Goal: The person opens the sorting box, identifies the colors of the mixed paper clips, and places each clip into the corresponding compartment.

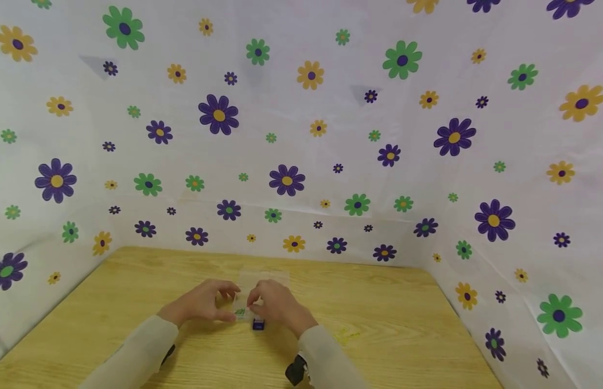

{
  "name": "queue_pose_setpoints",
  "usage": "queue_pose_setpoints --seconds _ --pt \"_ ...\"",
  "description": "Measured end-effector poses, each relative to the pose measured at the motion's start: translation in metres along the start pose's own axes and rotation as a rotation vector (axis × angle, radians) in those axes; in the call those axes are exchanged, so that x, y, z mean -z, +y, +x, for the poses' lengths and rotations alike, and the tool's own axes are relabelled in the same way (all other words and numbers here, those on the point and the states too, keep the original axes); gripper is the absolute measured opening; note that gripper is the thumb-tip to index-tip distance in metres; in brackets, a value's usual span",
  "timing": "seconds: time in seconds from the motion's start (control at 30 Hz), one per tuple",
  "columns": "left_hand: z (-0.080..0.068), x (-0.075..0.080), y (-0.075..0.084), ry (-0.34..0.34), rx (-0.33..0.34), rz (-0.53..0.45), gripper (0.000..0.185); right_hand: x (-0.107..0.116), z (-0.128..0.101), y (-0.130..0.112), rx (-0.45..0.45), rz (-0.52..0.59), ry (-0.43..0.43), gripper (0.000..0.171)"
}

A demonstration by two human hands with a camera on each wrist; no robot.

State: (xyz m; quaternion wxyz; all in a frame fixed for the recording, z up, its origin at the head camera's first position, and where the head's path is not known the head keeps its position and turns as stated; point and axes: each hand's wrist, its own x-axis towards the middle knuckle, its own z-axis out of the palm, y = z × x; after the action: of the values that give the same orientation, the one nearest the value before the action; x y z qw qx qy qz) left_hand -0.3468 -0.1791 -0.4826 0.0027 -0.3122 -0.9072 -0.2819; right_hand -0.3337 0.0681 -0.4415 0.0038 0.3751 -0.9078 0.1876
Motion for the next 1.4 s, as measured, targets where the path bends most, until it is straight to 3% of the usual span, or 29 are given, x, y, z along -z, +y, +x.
queue_pose_setpoints --seconds 0.53,1.4 --pt "-0.004 0.0 0.006 0.008 0.05 0.0 0.067 0.04 -0.048 0.025 0.073 -0.007 0.035 0.006" --pt "-0.001 -0.001 0.003 0.005 0.02 -0.01 0.067 0.062 -0.113 0.077 -0.01 -0.006 -0.016 0.004"
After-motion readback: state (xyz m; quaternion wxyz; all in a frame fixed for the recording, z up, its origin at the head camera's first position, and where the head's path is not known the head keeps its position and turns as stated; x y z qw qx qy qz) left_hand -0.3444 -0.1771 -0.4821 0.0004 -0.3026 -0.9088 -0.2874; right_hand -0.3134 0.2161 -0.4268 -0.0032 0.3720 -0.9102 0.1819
